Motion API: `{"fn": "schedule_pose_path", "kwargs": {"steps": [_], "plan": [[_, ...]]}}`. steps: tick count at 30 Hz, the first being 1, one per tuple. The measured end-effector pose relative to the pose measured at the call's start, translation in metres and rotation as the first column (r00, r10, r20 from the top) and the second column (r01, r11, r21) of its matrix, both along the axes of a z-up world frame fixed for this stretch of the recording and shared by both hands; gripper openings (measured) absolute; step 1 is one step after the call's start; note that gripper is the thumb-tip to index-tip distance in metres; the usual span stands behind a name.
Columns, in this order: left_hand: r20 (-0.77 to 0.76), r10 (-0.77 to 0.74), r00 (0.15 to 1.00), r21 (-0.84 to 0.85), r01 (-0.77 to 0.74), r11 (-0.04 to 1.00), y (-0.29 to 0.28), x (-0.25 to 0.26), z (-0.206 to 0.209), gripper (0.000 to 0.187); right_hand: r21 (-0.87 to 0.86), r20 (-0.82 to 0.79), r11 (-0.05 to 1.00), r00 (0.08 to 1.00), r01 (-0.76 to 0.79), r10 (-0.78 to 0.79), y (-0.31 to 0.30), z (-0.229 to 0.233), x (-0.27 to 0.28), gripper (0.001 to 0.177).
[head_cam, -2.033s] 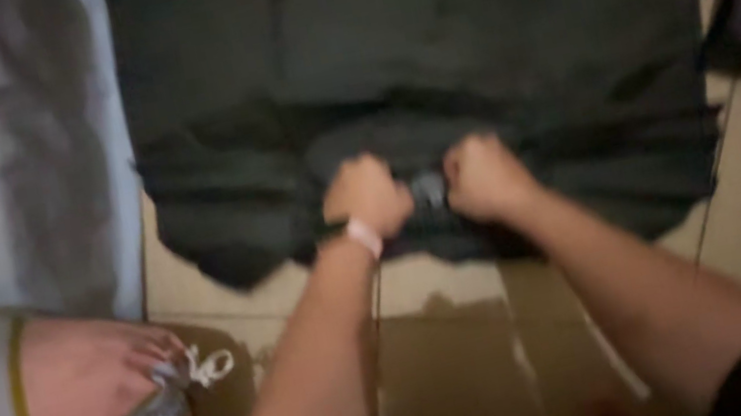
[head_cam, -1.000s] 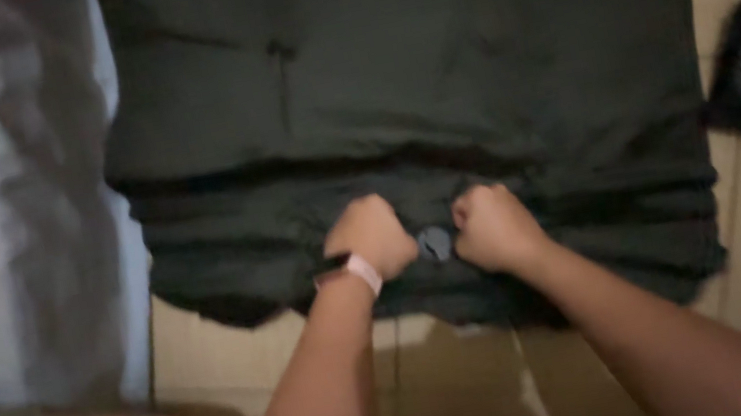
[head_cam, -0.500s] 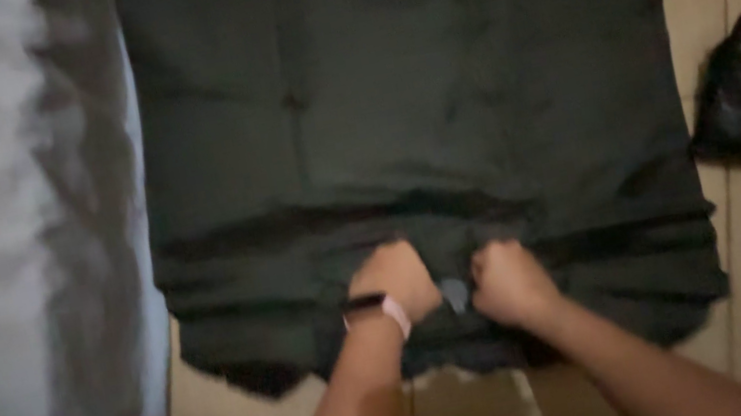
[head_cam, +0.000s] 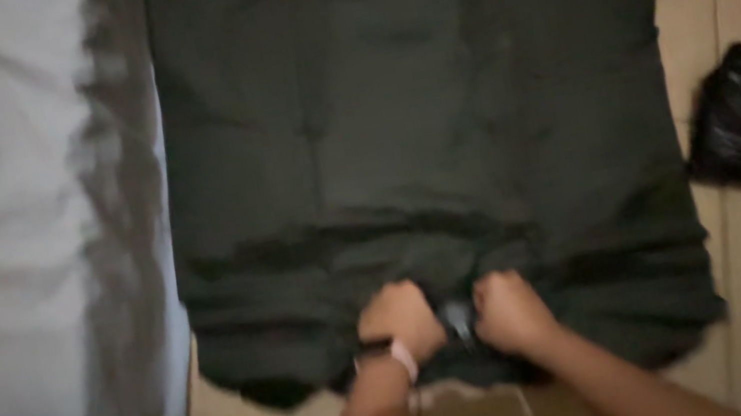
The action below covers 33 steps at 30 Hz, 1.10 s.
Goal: Inflating a camping sleeping pad using the integrated manual pump mechanism.
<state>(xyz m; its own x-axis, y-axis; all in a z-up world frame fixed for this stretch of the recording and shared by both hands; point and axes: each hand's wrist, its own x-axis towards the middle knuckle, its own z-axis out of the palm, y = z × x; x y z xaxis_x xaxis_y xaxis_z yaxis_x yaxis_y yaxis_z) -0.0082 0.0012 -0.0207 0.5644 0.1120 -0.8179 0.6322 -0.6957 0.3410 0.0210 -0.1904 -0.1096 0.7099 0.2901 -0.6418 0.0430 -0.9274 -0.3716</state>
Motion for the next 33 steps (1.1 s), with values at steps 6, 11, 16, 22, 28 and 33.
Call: {"fn": "schedule_pose_path", "kwargs": {"steps": [6, 11, 16, 22, 28, 33], "plan": [[0.079, -0.004, 0.997, 0.002, 0.004, 1.0, -0.007, -0.013, 0.013, 0.029, 0.065, -0.04, 0.995, 0.996, -0.073, 0.076, -0.013, 0.012, -0.003, 0.009], [0.096, 0.006, 0.995, 0.029, -0.009, 1.0, -0.007, -0.013, -0.028, 0.03, 0.029, -0.058, 0.997, 0.996, 0.073, -0.071, -0.004, -0.008, -0.011, 0.009], [0.095, 0.03, 0.995, 0.014, -0.031, 0.999, -0.019, -0.035, -0.003, 0.029, 0.064, -0.095, 0.998, 0.995, -0.029, 0.035, -0.018, 0.005, -0.02, 0.007], [0.081, 0.039, 0.996, -0.07, -0.034, 0.997, -0.019, -0.035, -0.012, 0.027, 0.203, -0.031, 0.978, 0.997, -0.057, 0.065, -0.029, -0.013, -0.032, 0.003], [0.06, 0.062, 0.996, -0.082, -0.057, 0.995, -0.02, -0.041, -0.008, 0.026, 0.251, -0.022, 0.965, 0.996, -0.075, 0.084, -0.028, -0.006, -0.032, 0.001], [0.113, 0.042, 0.993, -0.093, -0.032, 0.995, -0.015, -0.041, -0.016, 0.025, 0.192, -0.018, 0.979, 0.997, -0.066, 0.071, -0.028, -0.006, -0.028, 0.002]]}}
